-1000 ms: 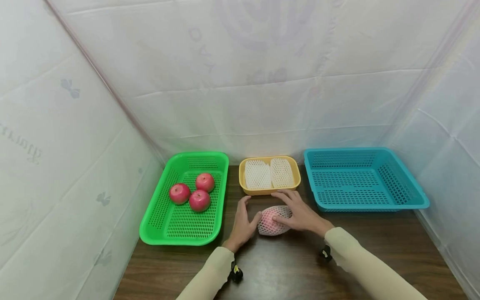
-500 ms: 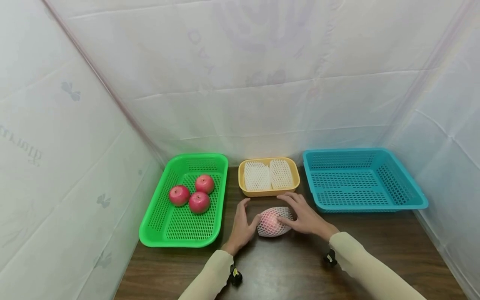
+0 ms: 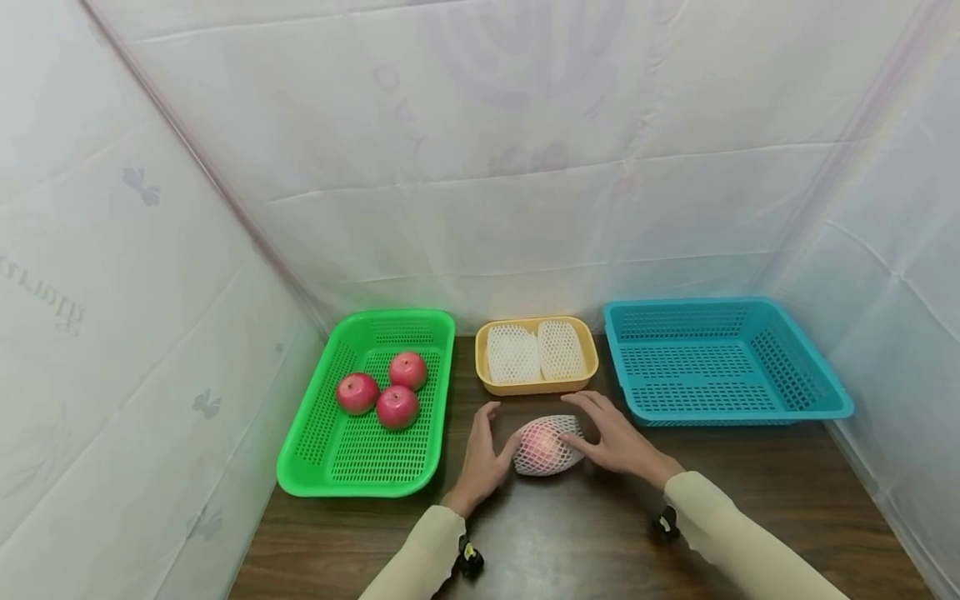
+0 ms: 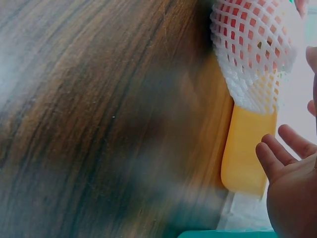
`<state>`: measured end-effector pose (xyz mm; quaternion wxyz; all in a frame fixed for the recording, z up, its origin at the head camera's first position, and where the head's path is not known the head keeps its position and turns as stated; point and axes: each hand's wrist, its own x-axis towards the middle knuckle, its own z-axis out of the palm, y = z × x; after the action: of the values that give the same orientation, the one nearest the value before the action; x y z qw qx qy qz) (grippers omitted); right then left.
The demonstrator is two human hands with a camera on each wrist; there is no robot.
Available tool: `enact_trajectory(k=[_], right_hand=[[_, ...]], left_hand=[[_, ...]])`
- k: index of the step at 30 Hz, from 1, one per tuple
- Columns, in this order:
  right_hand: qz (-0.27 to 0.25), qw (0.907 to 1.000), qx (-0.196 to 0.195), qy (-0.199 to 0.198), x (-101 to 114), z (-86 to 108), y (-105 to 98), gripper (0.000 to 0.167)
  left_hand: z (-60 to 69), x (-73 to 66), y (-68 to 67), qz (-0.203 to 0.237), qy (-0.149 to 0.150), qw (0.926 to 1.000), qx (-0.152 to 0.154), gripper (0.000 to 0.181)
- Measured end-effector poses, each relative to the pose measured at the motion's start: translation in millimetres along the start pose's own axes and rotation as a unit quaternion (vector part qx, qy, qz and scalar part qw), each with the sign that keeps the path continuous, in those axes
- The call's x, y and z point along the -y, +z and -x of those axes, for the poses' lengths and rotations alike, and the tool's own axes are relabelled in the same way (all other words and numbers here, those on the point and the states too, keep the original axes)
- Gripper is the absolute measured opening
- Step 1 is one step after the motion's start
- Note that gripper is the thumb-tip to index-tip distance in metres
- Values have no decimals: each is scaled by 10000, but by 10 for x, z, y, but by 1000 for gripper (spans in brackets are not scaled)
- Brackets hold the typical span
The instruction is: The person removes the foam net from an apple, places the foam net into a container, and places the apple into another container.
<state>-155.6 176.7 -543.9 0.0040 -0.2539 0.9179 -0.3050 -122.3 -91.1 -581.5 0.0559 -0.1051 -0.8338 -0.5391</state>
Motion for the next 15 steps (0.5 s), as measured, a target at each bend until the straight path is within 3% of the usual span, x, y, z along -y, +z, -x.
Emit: enact_trajectory(k=[11, 15], right_hand=[[-70, 9999, -32, 68, -28, 30, -9, 65], [-88, 9999, -72, 2, -57, 38, -11, 64]], left_hand=[[54, 22, -27, 320, 110, 9994, -91, 55], [87, 33, -30, 288, 108, 9991, -281, 36]])
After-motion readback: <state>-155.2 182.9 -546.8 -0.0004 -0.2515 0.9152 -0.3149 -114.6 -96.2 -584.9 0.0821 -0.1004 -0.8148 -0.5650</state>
